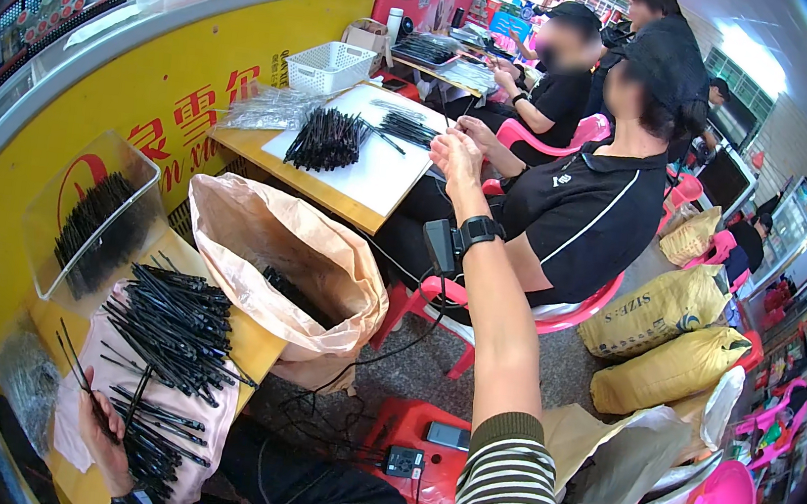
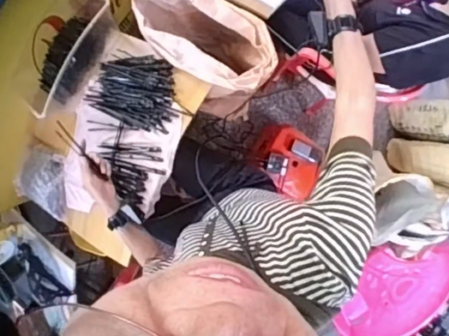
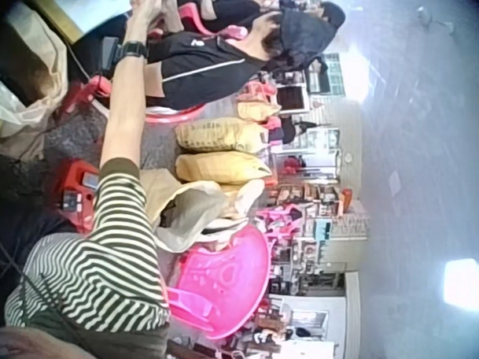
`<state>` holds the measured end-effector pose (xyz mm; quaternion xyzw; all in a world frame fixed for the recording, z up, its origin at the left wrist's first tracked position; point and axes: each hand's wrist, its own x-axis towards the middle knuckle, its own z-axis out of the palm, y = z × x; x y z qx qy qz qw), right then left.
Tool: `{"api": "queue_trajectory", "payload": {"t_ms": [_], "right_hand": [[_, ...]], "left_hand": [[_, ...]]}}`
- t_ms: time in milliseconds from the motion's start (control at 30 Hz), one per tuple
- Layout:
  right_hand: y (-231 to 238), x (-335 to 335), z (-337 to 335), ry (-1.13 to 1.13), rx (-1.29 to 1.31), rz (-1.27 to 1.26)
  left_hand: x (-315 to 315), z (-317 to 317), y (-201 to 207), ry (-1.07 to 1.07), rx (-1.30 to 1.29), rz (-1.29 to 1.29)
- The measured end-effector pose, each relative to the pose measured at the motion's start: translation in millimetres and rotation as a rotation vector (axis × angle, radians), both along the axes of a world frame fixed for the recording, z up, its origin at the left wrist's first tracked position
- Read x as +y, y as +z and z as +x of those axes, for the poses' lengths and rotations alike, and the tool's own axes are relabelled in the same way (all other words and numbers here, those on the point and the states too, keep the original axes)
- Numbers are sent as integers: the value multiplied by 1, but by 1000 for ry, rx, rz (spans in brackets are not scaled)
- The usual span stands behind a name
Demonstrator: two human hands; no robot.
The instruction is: Bundling or preparing black cable ties at a workstation.
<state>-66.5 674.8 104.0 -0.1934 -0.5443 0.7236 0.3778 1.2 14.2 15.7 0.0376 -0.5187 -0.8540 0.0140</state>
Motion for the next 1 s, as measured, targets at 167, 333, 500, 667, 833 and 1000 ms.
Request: {"api": "queue_trajectory", "payload": {"t_ms": [167, 333, 500, 667, 833, 1000], "right_hand": [[1, -8, 3, -13, -17, 10], [1, -11, 1, -51, -33, 3], [2, -8, -1, -8, -16, 6], [7, -12, 3, -44, -17, -4], [13, -15, 6, -37, 5, -31], [18, -11, 8, -59, 64, -20]], "left_hand": [[0, 2, 3, -15, 6, -2], [0, 2, 4, 7, 6, -5], [0, 2, 3, 3, 15, 7], [-2, 1, 0, -11, 20, 13], [-1, 1, 0, -17, 19, 1], [-2, 1, 1, 1, 17, 3]]}}
